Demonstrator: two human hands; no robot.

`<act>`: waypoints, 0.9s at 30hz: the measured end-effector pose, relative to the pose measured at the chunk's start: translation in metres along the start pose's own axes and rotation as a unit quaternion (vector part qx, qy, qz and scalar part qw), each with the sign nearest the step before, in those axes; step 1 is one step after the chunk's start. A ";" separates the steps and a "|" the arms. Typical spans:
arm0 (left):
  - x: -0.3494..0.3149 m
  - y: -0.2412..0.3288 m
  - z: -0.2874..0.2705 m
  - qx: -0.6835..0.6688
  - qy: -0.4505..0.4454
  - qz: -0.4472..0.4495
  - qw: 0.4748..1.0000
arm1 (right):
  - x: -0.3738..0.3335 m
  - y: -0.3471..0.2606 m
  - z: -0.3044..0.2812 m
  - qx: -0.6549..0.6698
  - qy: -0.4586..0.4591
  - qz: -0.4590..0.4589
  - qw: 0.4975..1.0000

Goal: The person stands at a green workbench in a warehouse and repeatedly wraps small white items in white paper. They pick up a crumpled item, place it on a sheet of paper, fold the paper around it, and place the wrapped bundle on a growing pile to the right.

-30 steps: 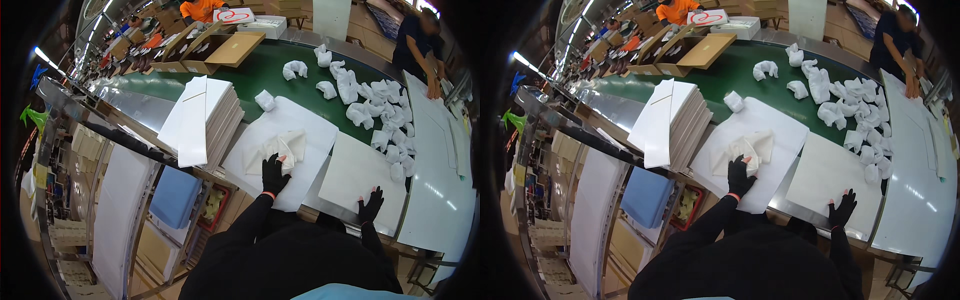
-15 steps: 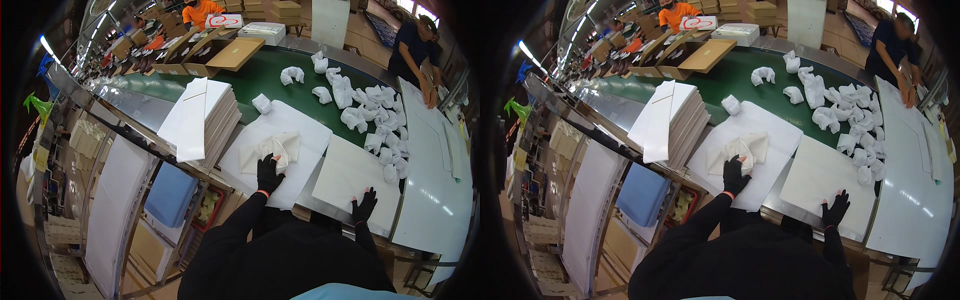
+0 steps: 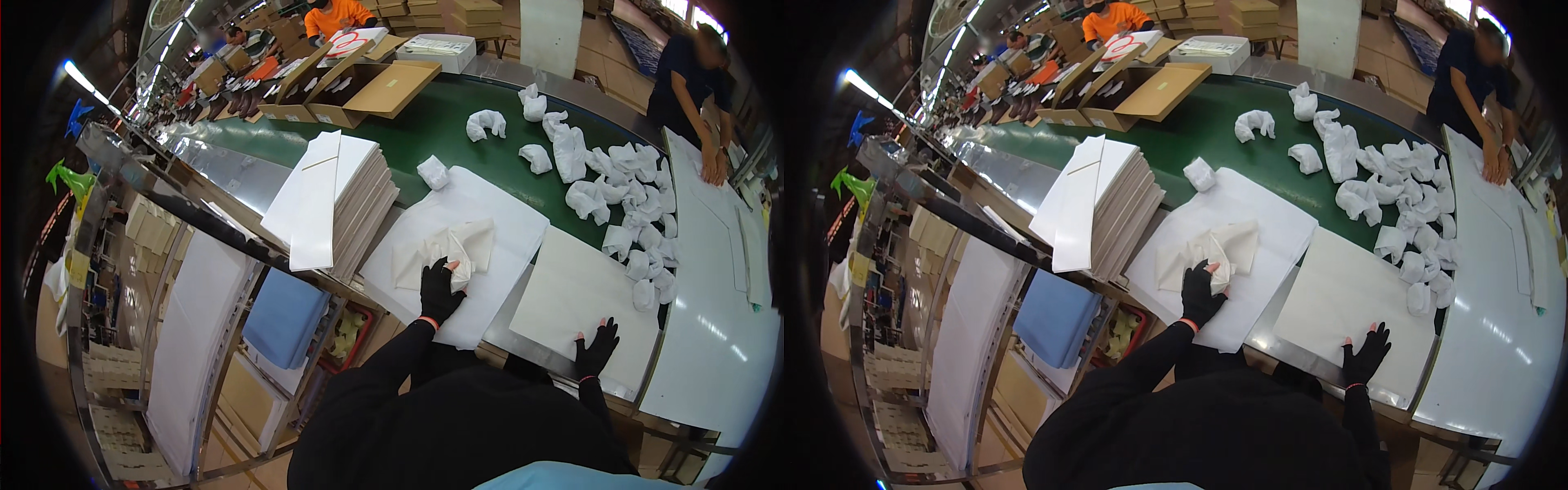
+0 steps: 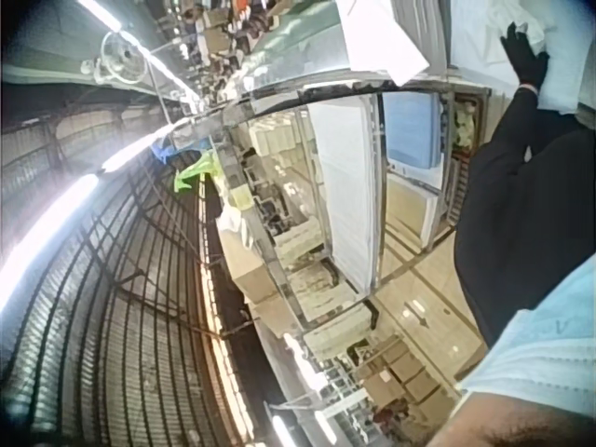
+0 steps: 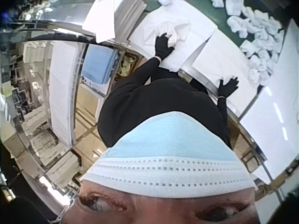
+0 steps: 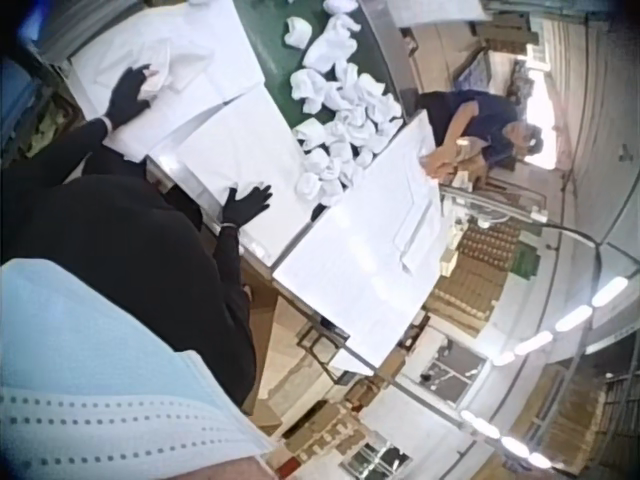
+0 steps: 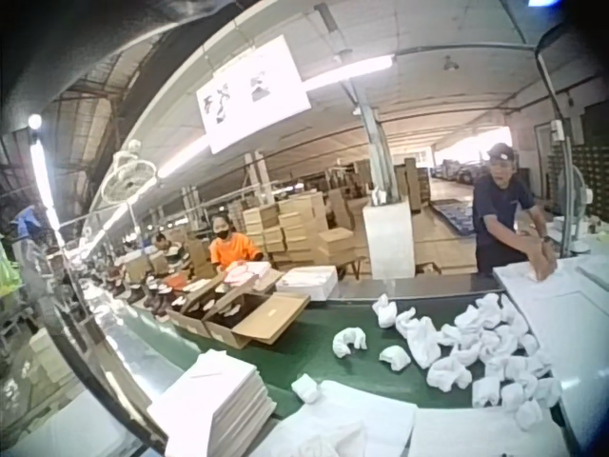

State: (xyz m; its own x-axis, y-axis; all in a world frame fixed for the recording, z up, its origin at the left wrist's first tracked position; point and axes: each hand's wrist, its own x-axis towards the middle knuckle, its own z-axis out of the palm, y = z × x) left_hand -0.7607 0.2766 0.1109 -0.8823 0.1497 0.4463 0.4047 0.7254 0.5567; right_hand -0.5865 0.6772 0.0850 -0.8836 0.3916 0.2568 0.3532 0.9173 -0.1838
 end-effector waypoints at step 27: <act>-0.008 -0.011 0.012 -0.013 0.038 0.004 0.999 | 0.005 -0.001 0.003 -0.016 0.010 -0.032 0.999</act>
State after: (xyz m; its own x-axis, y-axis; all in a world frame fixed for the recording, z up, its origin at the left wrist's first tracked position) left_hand -0.7611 0.2749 0.0927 -0.8586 0.1026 0.5023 0.4183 0.7067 0.5707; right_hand -0.5916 0.6783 0.0839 -0.8985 0.3328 0.2863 0.3057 0.9424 -0.1361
